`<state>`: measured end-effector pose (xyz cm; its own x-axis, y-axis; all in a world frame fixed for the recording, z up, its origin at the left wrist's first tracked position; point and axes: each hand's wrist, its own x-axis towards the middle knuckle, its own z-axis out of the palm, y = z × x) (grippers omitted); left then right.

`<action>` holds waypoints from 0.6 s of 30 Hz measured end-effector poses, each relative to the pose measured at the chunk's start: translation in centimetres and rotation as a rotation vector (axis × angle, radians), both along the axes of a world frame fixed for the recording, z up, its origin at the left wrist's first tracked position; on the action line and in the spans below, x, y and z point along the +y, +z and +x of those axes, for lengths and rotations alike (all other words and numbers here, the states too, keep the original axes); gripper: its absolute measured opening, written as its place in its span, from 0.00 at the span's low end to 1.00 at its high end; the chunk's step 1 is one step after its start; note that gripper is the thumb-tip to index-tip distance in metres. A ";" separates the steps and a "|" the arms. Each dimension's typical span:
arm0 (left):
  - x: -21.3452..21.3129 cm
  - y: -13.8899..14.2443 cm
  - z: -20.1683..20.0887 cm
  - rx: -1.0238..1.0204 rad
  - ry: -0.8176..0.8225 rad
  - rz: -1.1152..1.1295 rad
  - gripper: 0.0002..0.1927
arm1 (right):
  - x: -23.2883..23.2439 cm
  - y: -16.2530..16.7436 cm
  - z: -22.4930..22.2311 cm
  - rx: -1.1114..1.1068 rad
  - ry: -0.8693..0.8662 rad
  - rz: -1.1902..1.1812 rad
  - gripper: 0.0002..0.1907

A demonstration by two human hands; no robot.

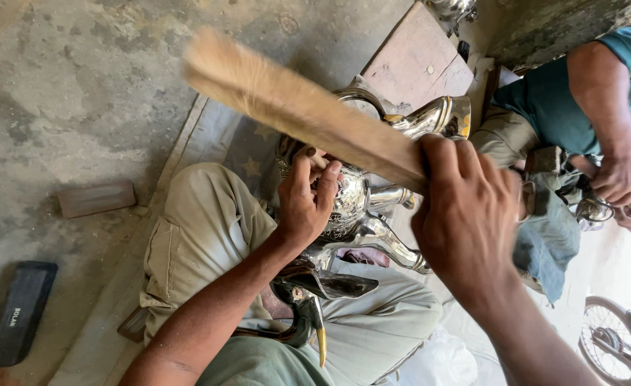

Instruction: The person sits on the floor and uses a wooden mallet to strike a small metal punch held against a polished metal bird-shaped object, creating a pattern of indentations on its surface.

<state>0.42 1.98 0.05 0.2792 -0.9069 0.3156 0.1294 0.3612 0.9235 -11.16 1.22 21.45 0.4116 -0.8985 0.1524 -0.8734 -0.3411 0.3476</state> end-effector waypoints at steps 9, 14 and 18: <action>0.0 0.2 0.2 -0.038 0.026 -0.026 0.08 | -0.5 -0.1 0.0 0.186 0.018 -0.047 0.13; -0.4 0.0 0.1 -0.032 0.014 -0.043 0.08 | -1.0 -0.6 0.4 0.005 -0.059 0.065 0.10; -0.3 0.1 0.2 -0.029 -0.002 -0.023 0.09 | -1.0 -0.7 0.6 0.023 0.033 -0.090 0.10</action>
